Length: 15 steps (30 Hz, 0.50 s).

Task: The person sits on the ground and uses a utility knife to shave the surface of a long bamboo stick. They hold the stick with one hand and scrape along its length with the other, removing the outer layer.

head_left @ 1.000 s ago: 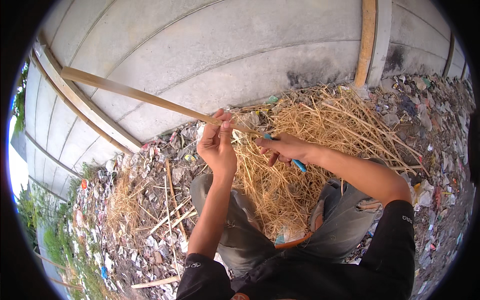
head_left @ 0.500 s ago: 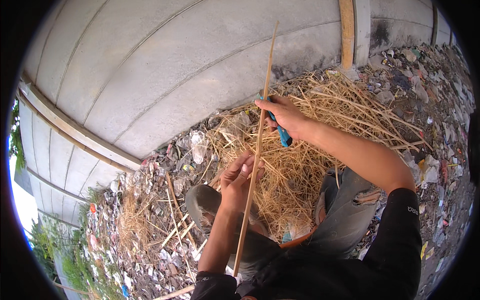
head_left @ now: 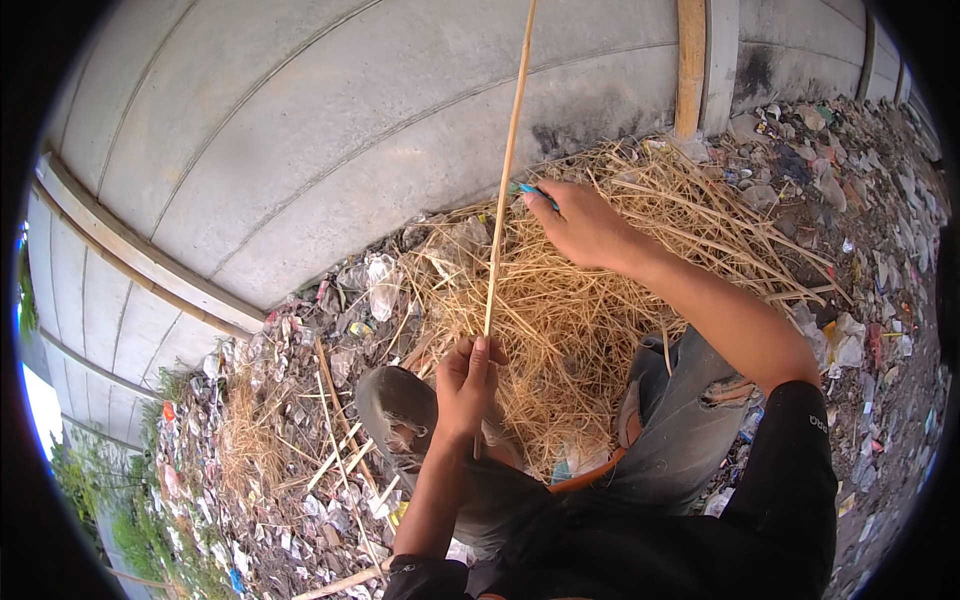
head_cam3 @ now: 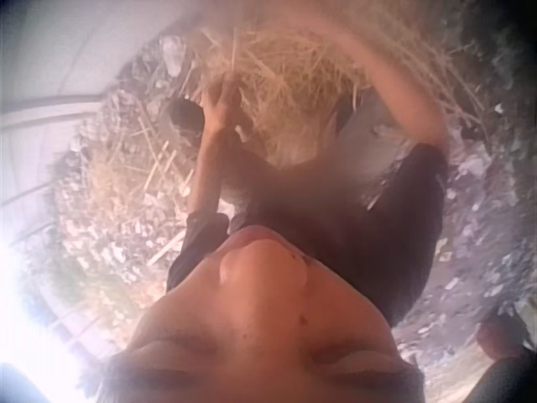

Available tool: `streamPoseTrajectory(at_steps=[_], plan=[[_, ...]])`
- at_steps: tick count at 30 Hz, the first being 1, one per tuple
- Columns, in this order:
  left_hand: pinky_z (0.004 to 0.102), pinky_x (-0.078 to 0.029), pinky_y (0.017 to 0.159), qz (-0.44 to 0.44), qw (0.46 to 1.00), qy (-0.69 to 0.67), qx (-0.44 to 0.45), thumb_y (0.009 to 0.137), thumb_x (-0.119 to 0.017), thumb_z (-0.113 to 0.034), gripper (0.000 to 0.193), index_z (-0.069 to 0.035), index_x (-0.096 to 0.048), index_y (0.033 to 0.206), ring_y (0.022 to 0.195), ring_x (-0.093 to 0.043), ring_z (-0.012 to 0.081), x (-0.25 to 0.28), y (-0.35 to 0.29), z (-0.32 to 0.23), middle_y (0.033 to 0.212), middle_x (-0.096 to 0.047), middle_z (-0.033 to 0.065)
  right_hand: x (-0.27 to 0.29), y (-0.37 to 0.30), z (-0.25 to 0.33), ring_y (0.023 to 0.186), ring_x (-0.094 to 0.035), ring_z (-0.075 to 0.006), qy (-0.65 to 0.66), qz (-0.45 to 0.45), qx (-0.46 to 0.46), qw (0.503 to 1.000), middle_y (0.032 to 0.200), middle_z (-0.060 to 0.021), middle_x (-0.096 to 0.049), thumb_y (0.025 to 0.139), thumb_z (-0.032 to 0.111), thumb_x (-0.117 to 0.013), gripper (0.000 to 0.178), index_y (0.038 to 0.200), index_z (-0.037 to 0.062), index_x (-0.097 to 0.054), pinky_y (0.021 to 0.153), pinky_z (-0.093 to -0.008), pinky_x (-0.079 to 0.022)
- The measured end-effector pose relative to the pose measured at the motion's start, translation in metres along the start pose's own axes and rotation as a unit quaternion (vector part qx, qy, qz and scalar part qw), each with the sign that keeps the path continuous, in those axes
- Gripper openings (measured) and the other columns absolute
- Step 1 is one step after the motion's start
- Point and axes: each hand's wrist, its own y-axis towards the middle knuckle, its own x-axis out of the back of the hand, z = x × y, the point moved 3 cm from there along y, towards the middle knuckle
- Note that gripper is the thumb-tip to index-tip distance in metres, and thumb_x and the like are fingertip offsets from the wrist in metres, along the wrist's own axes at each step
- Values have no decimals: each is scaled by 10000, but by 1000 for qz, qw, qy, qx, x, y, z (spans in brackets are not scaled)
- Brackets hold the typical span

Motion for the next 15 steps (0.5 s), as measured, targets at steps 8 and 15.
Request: streamPoseTrajectory(at_steps=[8,15], plan=[[192,-280,473,-15,999,22,-24,1095,-485,-266,264,-41,-584,999,536,-381,6,13,4,-7,672,-477,-65,-25,-42,44,718,-642,-384,-42,39,160,985,759,-218,-628,1064,329,-458,388,1057,-49,-546,694,-508,-492],[196,-285,472,-23,999,28,-3,1093,-491,-259,264,-35,-598,1003,531,-385,10,11,0,-8,680,-496,-61,-62,-66,57,653,-656,-406,-80,201,102,971,684,-210,-647,1060,368,-451,434,1117,-51,-549,621,-519,-504]])
